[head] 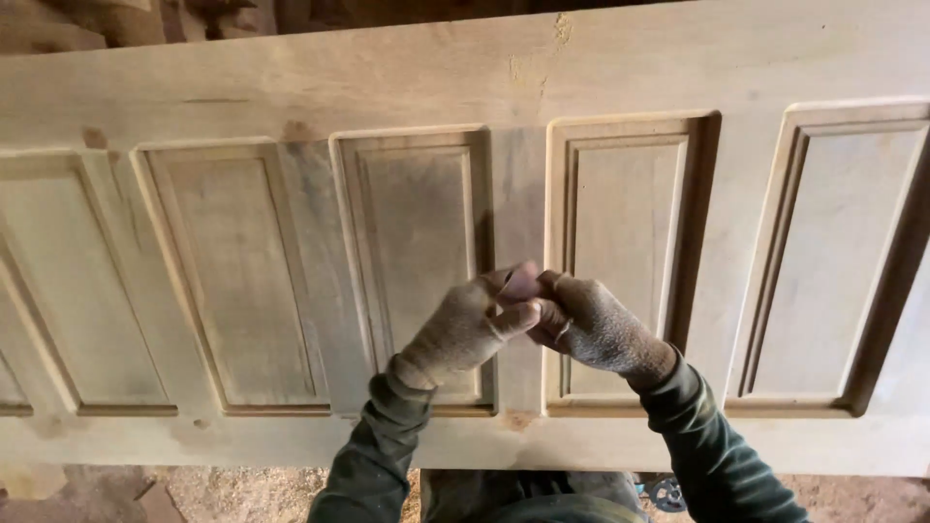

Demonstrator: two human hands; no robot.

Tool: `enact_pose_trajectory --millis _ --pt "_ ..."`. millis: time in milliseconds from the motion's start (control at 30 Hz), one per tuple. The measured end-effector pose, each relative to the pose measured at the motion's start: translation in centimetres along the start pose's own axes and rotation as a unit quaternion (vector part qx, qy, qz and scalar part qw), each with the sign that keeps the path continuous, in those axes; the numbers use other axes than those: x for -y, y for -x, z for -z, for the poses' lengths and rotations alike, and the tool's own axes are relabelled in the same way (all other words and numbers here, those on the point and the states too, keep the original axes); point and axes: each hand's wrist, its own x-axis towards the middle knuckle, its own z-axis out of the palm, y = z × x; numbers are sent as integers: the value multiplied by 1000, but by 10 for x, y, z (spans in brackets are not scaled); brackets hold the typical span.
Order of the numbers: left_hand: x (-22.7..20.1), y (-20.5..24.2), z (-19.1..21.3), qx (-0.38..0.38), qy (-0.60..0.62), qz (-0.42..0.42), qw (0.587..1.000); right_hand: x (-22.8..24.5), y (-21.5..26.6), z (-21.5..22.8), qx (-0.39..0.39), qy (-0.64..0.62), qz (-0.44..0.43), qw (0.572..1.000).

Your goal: Hand-sanding a multi-panel wooden door to smooth the surface for finishing

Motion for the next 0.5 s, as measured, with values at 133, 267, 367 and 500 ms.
enact_pose_trajectory --millis 133,267,367,500 --pt "-30 7 -36 53 6 78 995 40 3 23 70 147 -13 987" --pt "-19 -5 -43 71 -132 117 982 44 -5 52 79 311 -19 947" --pt "-54 -3 -64 -77 -372 33 925 79 -3 65 -166 388 163 892" --pt "21 -86 -11 -304 -530 -352 709 5 -28 165 -335 617 238 671"
